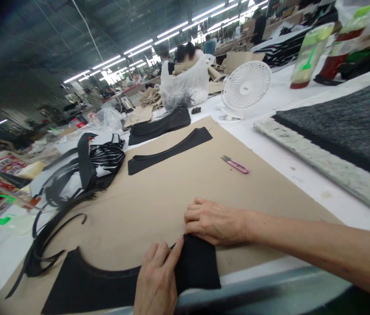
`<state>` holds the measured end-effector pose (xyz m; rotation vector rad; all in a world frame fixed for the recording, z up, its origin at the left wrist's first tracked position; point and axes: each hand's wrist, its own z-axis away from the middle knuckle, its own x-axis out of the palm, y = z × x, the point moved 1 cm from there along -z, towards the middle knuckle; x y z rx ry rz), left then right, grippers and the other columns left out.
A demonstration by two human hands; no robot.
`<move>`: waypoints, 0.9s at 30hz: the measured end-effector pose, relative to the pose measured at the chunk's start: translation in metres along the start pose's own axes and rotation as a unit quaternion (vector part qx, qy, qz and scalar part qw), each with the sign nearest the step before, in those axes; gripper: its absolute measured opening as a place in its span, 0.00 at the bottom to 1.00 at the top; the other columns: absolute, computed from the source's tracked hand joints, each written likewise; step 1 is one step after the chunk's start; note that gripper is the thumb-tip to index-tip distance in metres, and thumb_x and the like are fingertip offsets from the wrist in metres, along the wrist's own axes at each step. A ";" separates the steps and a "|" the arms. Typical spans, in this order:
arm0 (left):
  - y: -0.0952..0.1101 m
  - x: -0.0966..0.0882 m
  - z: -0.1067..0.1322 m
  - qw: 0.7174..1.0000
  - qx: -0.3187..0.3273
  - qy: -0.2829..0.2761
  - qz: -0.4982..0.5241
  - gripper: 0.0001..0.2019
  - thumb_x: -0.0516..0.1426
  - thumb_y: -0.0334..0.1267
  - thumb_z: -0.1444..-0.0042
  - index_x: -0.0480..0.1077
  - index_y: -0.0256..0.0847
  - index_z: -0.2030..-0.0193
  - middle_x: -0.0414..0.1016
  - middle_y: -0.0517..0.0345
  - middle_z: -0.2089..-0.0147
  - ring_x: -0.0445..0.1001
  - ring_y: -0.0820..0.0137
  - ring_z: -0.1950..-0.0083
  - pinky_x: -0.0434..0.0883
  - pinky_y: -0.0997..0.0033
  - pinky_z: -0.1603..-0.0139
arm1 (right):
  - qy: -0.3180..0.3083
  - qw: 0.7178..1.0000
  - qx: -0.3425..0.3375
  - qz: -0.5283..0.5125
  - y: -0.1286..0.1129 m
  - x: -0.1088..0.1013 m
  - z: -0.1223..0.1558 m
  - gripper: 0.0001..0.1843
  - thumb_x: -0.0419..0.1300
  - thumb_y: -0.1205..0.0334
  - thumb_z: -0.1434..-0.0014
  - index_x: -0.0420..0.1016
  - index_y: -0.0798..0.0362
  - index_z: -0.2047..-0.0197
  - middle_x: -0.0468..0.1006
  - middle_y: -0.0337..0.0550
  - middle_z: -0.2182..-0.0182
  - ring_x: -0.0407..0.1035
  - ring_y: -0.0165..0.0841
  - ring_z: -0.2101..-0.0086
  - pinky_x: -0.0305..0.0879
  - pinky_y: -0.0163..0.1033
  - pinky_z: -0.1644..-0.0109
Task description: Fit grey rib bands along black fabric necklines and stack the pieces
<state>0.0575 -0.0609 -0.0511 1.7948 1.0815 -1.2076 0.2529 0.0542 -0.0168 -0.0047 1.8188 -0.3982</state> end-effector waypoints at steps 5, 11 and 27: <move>-0.002 0.005 0.002 0.999 0.014 0.018 -0.024 0.27 0.47 0.22 0.44 0.65 0.41 0.39 0.67 0.51 0.60 0.66 0.65 0.61 0.68 0.64 0.59 | 0.010 1.000 0.007 -0.001 0.001 -0.001 0.002 0.08 0.52 0.70 0.37 0.71 0.52 0.60 0.72 0.42 0.65 0.63 0.34 0.63 0.52 0.42 0.56; -0.005 0.010 -0.001 0.998 0.043 0.044 0.010 0.26 0.45 0.20 0.44 0.65 0.39 0.41 0.68 0.48 0.53 0.68 0.63 0.55 0.68 0.63 0.55 | -0.004 1.000 0.016 -0.004 0.002 -0.004 0.002 0.06 0.53 0.67 0.36 0.71 0.52 0.60 0.72 0.42 0.64 0.63 0.34 0.61 0.52 0.42 0.56; 0.003 0.000 -0.020 0.998 0.059 -0.035 0.013 0.32 0.47 0.18 0.51 0.63 0.38 0.38 0.70 0.52 0.58 0.65 0.63 0.59 0.66 0.65 0.58 | 0.005 1.000 0.016 -0.005 0.006 -0.004 0.012 0.10 0.51 0.70 0.36 0.73 0.53 0.57 0.73 0.44 0.64 0.64 0.35 0.62 0.53 0.43 0.54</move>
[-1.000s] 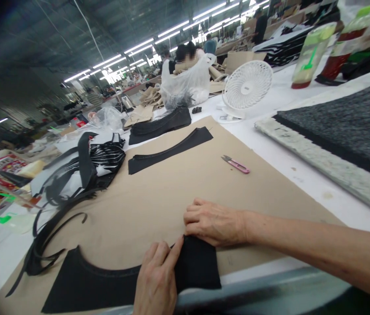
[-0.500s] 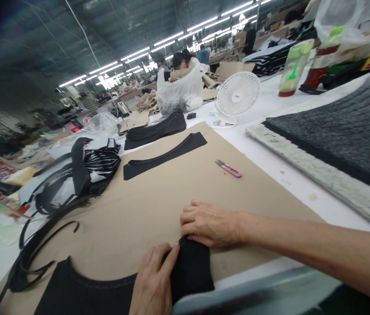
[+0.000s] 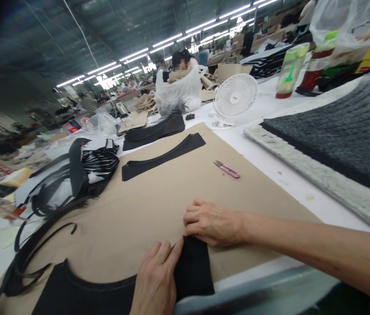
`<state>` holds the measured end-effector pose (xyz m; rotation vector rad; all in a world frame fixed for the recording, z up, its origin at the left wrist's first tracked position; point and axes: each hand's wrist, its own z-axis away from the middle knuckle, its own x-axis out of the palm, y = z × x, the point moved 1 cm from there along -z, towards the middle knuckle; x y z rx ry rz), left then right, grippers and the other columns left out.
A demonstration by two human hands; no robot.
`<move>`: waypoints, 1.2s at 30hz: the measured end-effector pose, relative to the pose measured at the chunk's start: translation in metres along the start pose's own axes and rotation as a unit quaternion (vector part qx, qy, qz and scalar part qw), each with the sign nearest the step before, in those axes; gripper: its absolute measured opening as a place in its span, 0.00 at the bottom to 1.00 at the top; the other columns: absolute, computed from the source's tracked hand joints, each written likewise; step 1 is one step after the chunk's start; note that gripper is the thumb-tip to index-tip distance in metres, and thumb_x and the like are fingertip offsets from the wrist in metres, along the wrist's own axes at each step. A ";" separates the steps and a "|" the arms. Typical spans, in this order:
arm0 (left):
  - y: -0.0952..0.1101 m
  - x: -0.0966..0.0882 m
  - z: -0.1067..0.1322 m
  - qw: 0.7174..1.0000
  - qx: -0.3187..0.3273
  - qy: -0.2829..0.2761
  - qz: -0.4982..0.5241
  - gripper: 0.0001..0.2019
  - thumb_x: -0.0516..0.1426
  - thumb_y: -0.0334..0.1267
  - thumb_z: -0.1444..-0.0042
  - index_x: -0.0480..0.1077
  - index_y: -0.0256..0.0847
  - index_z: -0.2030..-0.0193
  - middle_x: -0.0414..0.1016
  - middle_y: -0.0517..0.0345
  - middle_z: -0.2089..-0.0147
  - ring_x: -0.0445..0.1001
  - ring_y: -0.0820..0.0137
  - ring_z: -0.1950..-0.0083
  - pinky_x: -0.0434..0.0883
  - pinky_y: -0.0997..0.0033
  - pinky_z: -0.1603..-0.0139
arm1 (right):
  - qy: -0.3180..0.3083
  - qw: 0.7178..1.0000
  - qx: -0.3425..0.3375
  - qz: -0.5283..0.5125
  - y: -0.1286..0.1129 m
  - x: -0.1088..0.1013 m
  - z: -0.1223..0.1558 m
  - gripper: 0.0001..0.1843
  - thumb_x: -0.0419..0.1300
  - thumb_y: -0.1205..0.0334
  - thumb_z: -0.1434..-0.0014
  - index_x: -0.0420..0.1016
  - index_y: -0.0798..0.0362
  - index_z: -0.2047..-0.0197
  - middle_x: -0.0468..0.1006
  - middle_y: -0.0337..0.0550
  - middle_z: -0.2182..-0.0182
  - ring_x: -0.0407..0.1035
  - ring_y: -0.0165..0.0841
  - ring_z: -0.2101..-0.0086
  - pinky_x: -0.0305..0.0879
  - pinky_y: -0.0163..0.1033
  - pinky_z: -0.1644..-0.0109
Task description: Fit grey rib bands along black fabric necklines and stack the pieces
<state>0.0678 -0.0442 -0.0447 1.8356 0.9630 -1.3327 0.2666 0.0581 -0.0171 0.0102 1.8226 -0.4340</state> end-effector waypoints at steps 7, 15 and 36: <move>0.005 -0.001 -0.001 0.999 -0.031 -0.017 -0.031 0.31 0.48 0.17 0.50 0.64 0.40 0.38 0.71 0.54 0.57 0.65 0.63 0.58 0.66 0.63 0.56 | 0.015 1.000 0.017 -0.016 0.001 0.001 0.007 0.12 0.50 0.70 0.36 0.73 0.53 0.56 0.73 0.44 0.64 0.63 0.34 0.62 0.53 0.43 0.53; 0.007 0.001 -0.001 0.999 -0.023 0.001 -0.043 0.33 0.49 0.17 0.52 0.62 0.38 0.38 0.71 0.54 0.56 0.65 0.62 0.57 0.65 0.62 0.56 | 0.029 0.996 0.065 -0.060 -0.006 -0.006 0.009 0.18 0.48 0.74 0.36 0.72 0.51 0.49 0.73 0.45 0.59 0.64 0.34 0.59 0.55 0.42 0.51; 0.010 0.002 -0.003 0.997 -0.016 0.026 -0.073 0.33 0.52 0.18 0.54 0.64 0.40 0.39 0.70 0.57 0.59 0.64 0.63 0.59 0.63 0.63 0.56 | -0.007 0.990 -0.038 0.136 -0.003 -0.004 0.025 0.19 0.43 0.68 0.30 0.65 0.53 0.41 0.73 0.48 0.60 0.63 0.35 0.61 0.54 0.48 0.48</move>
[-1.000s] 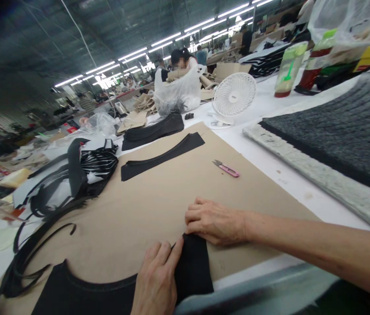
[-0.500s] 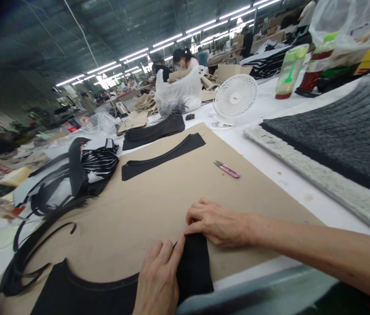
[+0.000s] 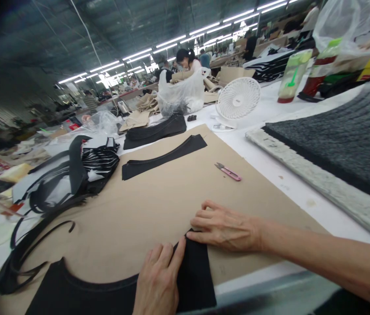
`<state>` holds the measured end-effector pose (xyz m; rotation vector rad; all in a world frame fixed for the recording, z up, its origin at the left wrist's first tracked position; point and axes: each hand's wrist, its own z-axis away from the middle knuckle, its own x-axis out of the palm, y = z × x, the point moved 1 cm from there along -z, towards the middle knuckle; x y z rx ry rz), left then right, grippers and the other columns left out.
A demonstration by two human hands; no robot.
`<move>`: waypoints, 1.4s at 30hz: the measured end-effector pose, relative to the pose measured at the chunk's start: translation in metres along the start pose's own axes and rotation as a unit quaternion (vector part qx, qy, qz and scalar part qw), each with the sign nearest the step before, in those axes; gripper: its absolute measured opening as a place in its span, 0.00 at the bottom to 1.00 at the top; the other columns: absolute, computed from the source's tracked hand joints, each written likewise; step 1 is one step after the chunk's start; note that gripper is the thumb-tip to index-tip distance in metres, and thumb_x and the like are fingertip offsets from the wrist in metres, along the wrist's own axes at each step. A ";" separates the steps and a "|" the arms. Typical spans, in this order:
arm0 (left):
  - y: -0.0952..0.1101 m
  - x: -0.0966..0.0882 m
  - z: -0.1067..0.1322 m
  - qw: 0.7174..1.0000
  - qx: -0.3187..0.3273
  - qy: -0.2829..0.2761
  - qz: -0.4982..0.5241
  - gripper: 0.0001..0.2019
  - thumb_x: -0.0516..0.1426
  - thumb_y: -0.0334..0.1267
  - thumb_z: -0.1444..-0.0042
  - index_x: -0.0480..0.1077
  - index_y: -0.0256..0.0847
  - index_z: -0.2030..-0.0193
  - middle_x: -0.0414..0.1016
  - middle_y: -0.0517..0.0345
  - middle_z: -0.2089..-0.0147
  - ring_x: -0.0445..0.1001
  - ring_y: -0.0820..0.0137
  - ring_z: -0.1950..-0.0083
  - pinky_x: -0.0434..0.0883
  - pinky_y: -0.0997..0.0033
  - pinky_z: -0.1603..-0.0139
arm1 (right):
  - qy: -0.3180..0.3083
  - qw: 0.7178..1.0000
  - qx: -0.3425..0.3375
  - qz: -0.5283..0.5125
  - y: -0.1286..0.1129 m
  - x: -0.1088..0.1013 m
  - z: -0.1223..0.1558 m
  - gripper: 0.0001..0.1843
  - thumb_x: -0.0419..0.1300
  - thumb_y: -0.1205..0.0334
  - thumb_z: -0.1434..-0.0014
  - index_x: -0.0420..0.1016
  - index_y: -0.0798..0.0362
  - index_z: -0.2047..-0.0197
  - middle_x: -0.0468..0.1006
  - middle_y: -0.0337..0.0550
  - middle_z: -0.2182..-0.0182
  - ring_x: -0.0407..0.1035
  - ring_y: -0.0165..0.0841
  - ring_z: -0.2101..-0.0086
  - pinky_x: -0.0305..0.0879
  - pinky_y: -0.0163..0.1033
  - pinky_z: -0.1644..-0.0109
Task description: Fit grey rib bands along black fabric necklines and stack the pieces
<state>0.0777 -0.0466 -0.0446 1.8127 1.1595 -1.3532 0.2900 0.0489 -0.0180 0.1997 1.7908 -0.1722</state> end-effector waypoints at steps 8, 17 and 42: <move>0.001 -0.001 -0.001 1.000 0.002 0.007 -0.019 0.32 0.53 0.19 0.53 0.65 0.41 0.40 0.70 0.58 0.60 0.64 0.64 0.60 0.64 0.64 0.57 | 0.003 1.000 0.020 -0.012 -0.005 0.000 -0.002 0.19 0.43 0.68 0.29 0.64 0.52 0.40 0.72 0.47 0.59 0.64 0.35 0.60 0.53 0.49 0.47; 0.001 -0.002 0.000 0.999 0.013 0.008 -0.030 0.29 0.51 0.19 0.50 0.64 0.39 0.40 0.70 0.55 0.59 0.65 0.65 0.60 0.66 0.64 0.58 | 0.024 0.996 0.082 -0.030 -0.001 0.000 0.009 0.19 0.44 0.71 0.33 0.67 0.55 0.43 0.72 0.48 0.59 0.64 0.36 0.60 0.55 0.49 0.47; 0.005 0.015 0.043 0.988 -0.006 0.151 -0.006 0.23 0.45 0.22 0.43 0.68 0.31 0.42 0.74 0.49 0.45 0.71 0.62 0.45 0.68 0.63 0.47 | 0.071 0.983 0.151 -0.077 -0.041 0.013 -0.021 0.24 0.48 0.76 0.42 0.70 0.51 0.45 0.75 0.47 0.56 0.66 0.38 0.57 0.55 0.47 0.49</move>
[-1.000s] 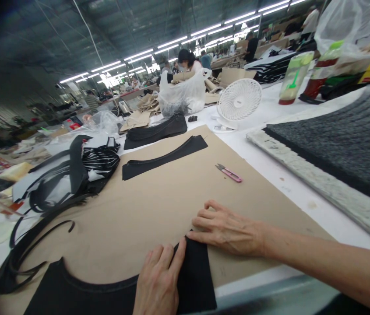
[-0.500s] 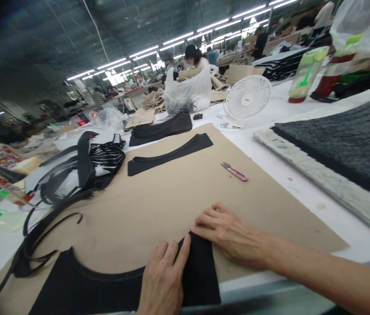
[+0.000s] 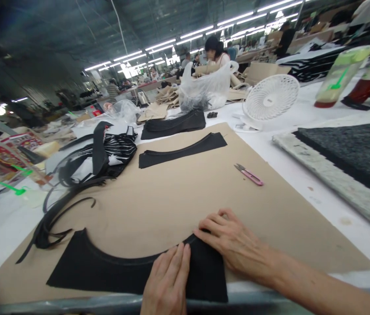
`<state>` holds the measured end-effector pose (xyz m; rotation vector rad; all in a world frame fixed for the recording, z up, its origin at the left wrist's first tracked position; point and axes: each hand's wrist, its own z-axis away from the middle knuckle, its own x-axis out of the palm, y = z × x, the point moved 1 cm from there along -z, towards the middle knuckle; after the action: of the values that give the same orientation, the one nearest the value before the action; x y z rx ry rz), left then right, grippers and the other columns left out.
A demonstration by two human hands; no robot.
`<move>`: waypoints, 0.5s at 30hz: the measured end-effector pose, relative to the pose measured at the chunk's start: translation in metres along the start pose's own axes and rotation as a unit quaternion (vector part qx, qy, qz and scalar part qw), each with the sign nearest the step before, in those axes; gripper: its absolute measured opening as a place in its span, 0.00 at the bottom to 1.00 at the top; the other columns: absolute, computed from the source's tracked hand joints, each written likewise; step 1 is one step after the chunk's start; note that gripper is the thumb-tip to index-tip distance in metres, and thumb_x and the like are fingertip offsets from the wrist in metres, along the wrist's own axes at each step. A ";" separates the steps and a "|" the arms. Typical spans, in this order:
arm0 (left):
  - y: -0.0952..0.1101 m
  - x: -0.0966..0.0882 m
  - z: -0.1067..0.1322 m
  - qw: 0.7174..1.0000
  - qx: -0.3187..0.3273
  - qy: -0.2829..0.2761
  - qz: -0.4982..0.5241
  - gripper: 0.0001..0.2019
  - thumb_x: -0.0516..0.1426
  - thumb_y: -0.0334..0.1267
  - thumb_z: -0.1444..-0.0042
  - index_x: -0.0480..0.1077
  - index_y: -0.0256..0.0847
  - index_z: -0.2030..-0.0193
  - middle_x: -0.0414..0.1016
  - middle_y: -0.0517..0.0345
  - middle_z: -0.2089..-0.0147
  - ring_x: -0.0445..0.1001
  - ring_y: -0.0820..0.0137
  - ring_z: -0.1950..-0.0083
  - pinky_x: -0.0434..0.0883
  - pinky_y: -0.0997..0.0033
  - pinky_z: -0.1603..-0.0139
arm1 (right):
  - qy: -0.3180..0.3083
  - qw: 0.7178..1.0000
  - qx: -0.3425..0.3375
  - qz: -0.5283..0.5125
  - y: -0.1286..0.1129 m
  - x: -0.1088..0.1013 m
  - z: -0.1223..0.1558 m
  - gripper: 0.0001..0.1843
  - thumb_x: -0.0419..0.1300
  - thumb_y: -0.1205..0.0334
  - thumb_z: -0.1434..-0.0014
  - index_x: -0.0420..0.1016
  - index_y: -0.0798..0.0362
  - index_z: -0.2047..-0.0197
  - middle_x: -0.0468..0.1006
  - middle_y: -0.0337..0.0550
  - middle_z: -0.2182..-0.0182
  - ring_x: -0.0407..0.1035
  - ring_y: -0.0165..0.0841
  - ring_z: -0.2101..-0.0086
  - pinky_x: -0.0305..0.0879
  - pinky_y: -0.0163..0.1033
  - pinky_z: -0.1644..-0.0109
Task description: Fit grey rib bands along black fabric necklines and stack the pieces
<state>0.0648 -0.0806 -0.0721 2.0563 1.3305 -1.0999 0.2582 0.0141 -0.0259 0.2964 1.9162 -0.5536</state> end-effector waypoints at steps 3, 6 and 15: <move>0.001 -0.001 0.002 1.000 -0.004 0.008 -0.004 0.23 0.45 0.22 0.43 0.69 0.33 0.43 0.75 0.50 0.45 0.71 0.63 0.45 0.69 0.64 0.46 | 0.017 1.000 0.006 0.008 -0.004 -0.002 -0.003 0.24 0.51 0.74 0.43 0.69 0.52 0.44 0.75 0.49 0.54 0.67 0.39 0.56 0.55 0.47 0.49; 0.001 -0.002 0.003 1.000 -0.018 0.004 -0.001 0.23 0.45 0.23 0.43 0.69 0.32 0.43 0.74 0.49 0.44 0.72 0.62 0.45 0.70 0.64 0.47 | -0.010 1.000 -0.008 -0.008 -0.010 -0.001 -0.006 0.24 0.52 0.73 0.42 0.69 0.50 0.44 0.75 0.47 0.54 0.67 0.38 0.56 0.55 0.47 0.47; -0.023 -0.027 -0.006 0.950 -0.158 0.009 0.268 0.21 0.46 0.23 0.39 0.68 0.41 0.44 0.75 0.52 0.48 0.73 0.69 0.46 0.74 0.68 0.46 | -0.029 0.999 0.007 -0.021 -0.014 -0.003 -0.007 0.29 0.49 0.77 0.42 0.65 0.50 0.39 0.74 0.46 0.55 0.67 0.36 0.58 0.56 0.46 0.48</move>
<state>0.0402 -0.0806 -0.0452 2.0059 0.8051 -0.5854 0.2475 0.0054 -0.0170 0.2479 1.8656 -0.5975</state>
